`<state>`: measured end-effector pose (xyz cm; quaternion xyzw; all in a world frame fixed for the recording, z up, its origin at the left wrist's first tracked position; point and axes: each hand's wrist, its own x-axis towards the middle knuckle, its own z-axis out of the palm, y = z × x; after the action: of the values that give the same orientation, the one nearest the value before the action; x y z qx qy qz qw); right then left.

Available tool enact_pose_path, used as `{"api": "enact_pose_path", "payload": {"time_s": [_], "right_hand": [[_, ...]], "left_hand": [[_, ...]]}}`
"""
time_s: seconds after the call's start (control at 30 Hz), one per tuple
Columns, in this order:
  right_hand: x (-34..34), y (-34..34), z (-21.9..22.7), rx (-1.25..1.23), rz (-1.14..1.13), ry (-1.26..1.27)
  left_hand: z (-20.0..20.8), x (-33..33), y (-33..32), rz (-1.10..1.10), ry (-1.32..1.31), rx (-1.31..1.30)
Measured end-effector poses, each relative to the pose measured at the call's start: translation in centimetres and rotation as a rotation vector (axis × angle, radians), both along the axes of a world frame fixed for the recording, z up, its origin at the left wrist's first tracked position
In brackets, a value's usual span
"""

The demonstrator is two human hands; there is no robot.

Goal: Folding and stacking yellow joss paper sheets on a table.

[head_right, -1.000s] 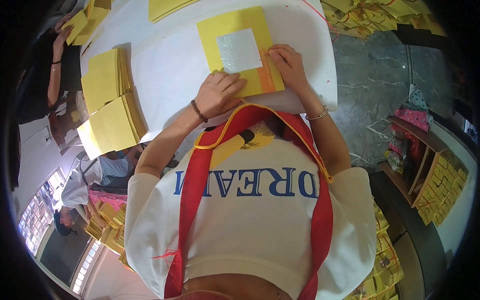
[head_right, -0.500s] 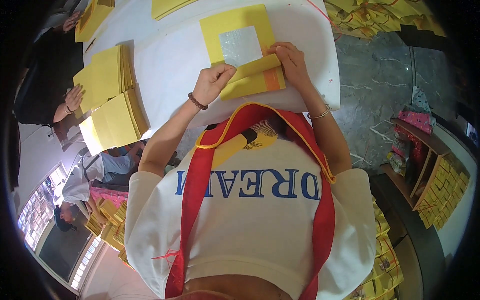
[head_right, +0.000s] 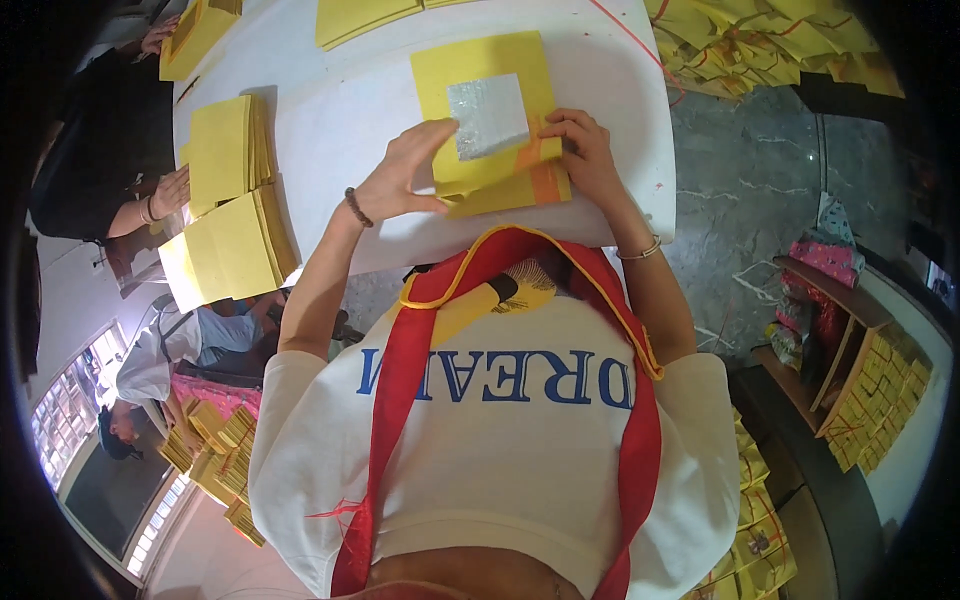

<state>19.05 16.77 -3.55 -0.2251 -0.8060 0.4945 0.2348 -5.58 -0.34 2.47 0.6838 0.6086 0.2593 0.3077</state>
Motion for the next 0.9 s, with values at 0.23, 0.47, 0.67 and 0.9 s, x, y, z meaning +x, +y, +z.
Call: {"api": "enact_pose_path", "payload": {"time_s": [0.23,0.47,0.67,0.9], "right_hand": [[0.5,0.0,2.3,0.11,0.037,-0.042],[0.5,-2.4,4.8,-0.125,0.067,-0.243],[-1.6,-3.4,3.0,-0.432,-0.297,-0.075],[-2.5,-3.2,3.0,-0.248,-0.362,-0.15]], "left_hand": [[-1.2,0.2,-1.6,0.082,0.078,0.172],[-1.6,2.7,-3.2,0.498,-0.196,0.069],[-1.3,2.9,-0.1,0.754,-0.24,-0.17],[-2.9,2.9,1.7,0.834,-0.137,-0.134]]}}
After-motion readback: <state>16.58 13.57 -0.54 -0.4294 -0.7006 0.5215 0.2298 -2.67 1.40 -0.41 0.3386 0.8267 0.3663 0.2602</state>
